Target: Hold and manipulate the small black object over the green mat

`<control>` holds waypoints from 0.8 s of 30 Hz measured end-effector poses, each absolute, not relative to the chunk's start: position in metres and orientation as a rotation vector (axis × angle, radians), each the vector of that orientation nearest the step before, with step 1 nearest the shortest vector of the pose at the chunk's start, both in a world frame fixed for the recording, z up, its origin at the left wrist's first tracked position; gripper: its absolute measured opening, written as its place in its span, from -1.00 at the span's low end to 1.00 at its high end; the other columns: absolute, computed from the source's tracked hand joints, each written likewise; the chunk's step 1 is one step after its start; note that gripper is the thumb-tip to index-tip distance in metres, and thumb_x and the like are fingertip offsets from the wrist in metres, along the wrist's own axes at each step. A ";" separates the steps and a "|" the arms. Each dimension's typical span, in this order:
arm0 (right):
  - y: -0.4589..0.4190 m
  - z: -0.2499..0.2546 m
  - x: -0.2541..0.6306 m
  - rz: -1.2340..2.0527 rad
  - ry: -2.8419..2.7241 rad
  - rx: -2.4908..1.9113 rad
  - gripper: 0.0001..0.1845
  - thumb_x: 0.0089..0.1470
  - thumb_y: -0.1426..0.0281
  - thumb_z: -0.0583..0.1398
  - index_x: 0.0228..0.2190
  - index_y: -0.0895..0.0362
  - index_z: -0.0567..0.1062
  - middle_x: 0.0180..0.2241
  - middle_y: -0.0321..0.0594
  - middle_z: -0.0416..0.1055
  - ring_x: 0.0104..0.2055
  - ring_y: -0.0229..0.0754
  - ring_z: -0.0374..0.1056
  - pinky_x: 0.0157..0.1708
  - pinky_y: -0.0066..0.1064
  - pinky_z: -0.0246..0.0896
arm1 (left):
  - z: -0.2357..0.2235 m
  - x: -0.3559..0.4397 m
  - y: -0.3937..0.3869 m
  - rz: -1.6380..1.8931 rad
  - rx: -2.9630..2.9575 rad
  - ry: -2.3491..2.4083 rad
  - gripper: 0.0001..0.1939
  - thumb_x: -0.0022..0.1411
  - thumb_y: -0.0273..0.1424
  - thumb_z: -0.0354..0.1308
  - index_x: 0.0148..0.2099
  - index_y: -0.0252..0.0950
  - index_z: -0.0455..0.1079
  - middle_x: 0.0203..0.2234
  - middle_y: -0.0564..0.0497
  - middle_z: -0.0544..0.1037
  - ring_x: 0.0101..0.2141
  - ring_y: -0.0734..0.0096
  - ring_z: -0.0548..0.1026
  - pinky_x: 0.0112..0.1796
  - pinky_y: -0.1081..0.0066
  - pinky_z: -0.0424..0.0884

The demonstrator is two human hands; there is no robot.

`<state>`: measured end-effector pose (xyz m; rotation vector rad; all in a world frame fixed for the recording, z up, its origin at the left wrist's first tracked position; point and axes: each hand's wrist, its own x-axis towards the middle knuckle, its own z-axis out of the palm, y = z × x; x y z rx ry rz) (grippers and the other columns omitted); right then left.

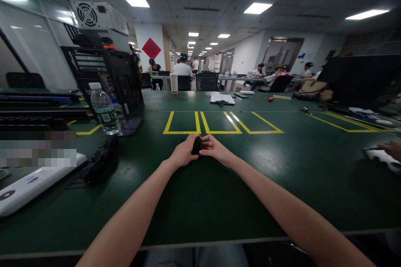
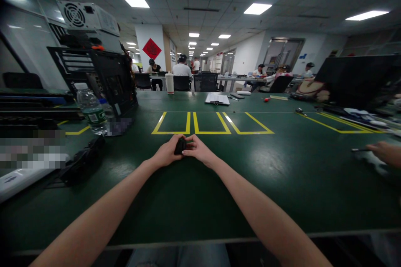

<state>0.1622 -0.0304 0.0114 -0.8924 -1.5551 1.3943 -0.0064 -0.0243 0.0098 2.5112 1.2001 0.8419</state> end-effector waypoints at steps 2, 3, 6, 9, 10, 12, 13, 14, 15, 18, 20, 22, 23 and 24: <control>-0.030 0.010 0.161 1.399 -1.543 -0.898 -0.56 -0.27 0.36 0.28 -0.28 0.07 0.28 -0.36 -0.29 0.36 -0.26 -0.21 0.31 -0.20 -0.24 0.20 | 0.010 -0.006 -0.025 0.844 2.514 1.198 -0.37 -0.07 -0.43 0.17 0.04 -0.21 -0.01 -0.04 -0.07 0.23 -0.12 0.19 0.34 -0.20 0.26 0.29; -0.029 0.008 0.160 1.395 -1.534 -0.903 -0.60 -0.23 0.32 0.26 -0.29 0.07 0.28 -0.36 -0.28 0.36 -0.29 -0.22 0.31 -0.22 -0.25 0.21 | 0.010 -0.006 -0.024 0.846 2.516 1.196 -0.38 -0.06 -0.42 0.17 0.04 -0.21 -0.01 -0.04 -0.07 0.23 -0.13 0.19 0.34 -0.20 0.26 0.29; -0.027 0.004 0.157 1.368 -1.509 -0.915 -0.67 -0.17 0.27 0.21 -0.31 0.06 0.27 -0.35 -0.29 0.35 -0.32 -0.25 0.31 -0.25 -0.28 0.22 | 0.008 -0.005 -0.023 0.857 2.520 1.194 -0.38 -0.06 -0.41 0.17 0.04 -0.22 -0.01 -0.05 -0.07 0.23 -0.13 0.18 0.34 -0.19 0.26 0.28; -0.025 0.002 0.156 1.350 -1.500 -0.923 -0.64 -0.19 0.29 0.23 -0.29 0.06 0.27 -0.33 -0.29 0.34 -0.30 -0.25 0.30 -0.24 -0.30 0.21 | 0.006 -0.006 -0.022 0.862 2.521 1.193 -0.36 -0.07 -0.40 0.18 0.04 -0.22 -0.02 -0.05 -0.07 0.23 -0.13 0.18 0.34 -0.18 0.25 0.28; -0.025 0.002 0.156 1.346 -1.500 -0.927 -0.62 -0.20 0.30 0.24 -0.28 0.06 0.28 -0.32 -0.28 0.34 -0.28 -0.25 0.30 -0.24 -0.30 0.21 | 0.006 -0.006 -0.021 0.861 2.520 1.193 -0.36 -0.07 -0.40 0.18 0.04 -0.22 -0.01 -0.05 -0.07 0.23 -0.13 0.18 0.34 -0.19 0.24 0.28; -0.024 0.002 0.157 1.337 -1.499 -0.939 -0.60 -0.20 0.30 0.24 -0.27 0.08 0.28 -0.30 -0.25 0.33 -0.25 -0.23 0.29 -0.23 -0.29 0.21 | 0.006 -0.006 -0.021 0.859 2.517 1.194 -0.36 -0.07 -0.39 0.18 0.04 -0.22 -0.02 -0.05 -0.07 0.23 -0.14 0.18 0.35 -0.20 0.24 0.29; -0.024 0.002 0.158 1.332 -1.496 -0.946 -0.59 -0.21 0.30 0.24 -0.26 0.08 0.28 -0.28 -0.24 0.33 -0.24 -0.22 0.29 -0.21 -0.27 0.20 | 0.006 -0.006 -0.021 0.856 2.515 1.194 -0.37 -0.06 -0.39 0.18 0.05 -0.23 -0.02 -0.05 -0.08 0.24 -0.14 0.18 0.35 -0.20 0.24 0.29; -0.024 0.002 0.158 1.327 -1.494 -0.952 -0.57 -0.22 0.30 0.25 -0.25 0.09 0.28 -0.27 -0.22 0.32 -0.22 -0.21 0.28 -0.20 -0.26 0.19 | 0.006 -0.006 -0.021 0.853 2.513 1.195 -0.37 -0.06 -0.39 0.18 0.05 -0.23 -0.02 -0.05 -0.08 0.24 -0.14 0.18 0.35 -0.20 0.24 0.29; -0.024 0.002 0.159 1.325 -1.493 -0.957 -0.56 -0.22 0.30 0.25 -0.24 0.10 0.28 -0.25 -0.21 0.32 -0.21 -0.20 0.28 -0.18 -0.24 0.18 | 0.006 -0.006 -0.021 0.849 2.510 1.198 -0.37 -0.06 -0.39 0.18 0.05 -0.23 -0.02 -0.05 -0.08 0.23 -0.15 0.18 0.35 -0.20 0.24 0.29; -0.025 0.004 0.160 1.332 -1.511 -0.942 -0.60 -0.22 0.32 0.25 -0.27 0.14 0.31 -0.24 -0.18 0.31 -0.18 -0.19 0.27 -0.13 -0.21 0.15 | 0.007 -0.006 -0.023 0.839 2.503 1.207 -0.37 -0.06 -0.39 0.18 0.05 -0.21 -0.01 -0.04 -0.08 0.23 -0.15 0.18 0.36 -0.21 0.23 0.30; -0.027 0.007 0.160 1.340 -1.533 -0.906 -0.65 -0.23 0.36 0.26 -0.32 0.14 0.33 -0.23 -0.21 0.31 -0.17 -0.19 0.27 -0.11 -0.23 0.14 | 0.008 -0.006 -0.023 0.837 2.501 1.209 -0.37 -0.06 -0.39 0.18 0.05 -0.21 -0.01 -0.04 -0.08 0.23 -0.14 0.17 0.35 -0.21 0.23 0.30; -0.028 0.009 0.160 1.348 -1.544 -0.868 -0.63 -0.28 0.42 0.28 -0.34 0.11 0.31 -0.23 -0.26 0.31 -0.17 -0.21 0.27 -0.10 -0.26 0.15 | 0.009 -0.006 -0.024 0.835 2.500 1.210 -0.37 -0.07 -0.40 0.18 0.05 -0.21 -0.01 -0.04 -0.07 0.23 -0.13 0.16 0.34 -0.21 0.24 0.29; -0.029 0.009 0.160 1.354 -1.548 -0.854 -0.60 -0.31 0.45 0.29 -0.34 0.09 0.30 -0.24 -0.28 0.31 -0.17 -0.22 0.27 -0.11 -0.27 0.15 | 0.009 -0.006 -0.024 0.835 2.499 1.212 -0.36 -0.07 -0.41 0.18 0.05 -0.21 -0.01 -0.04 -0.07 0.23 -0.13 0.16 0.34 -0.20 0.24 0.29; -0.030 0.009 0.160 1.359 -1.550 -0.846 -0.57 -0.33 0.47 0.30 -0.34 0.08 0.29 -0.25 -0.30 0.32 -0.17 -0.22 0.28 -0.12 -0.27 0.16 | 0.010 -0.006 -0.025 0.834 2.497 1.215 -0.36 -0.08 -0.42 0.18 0.05 -0.21 -0.01 -0.04 -0.07 0.23 -0.13 0.16 0.34 -0.20 0.24 0.28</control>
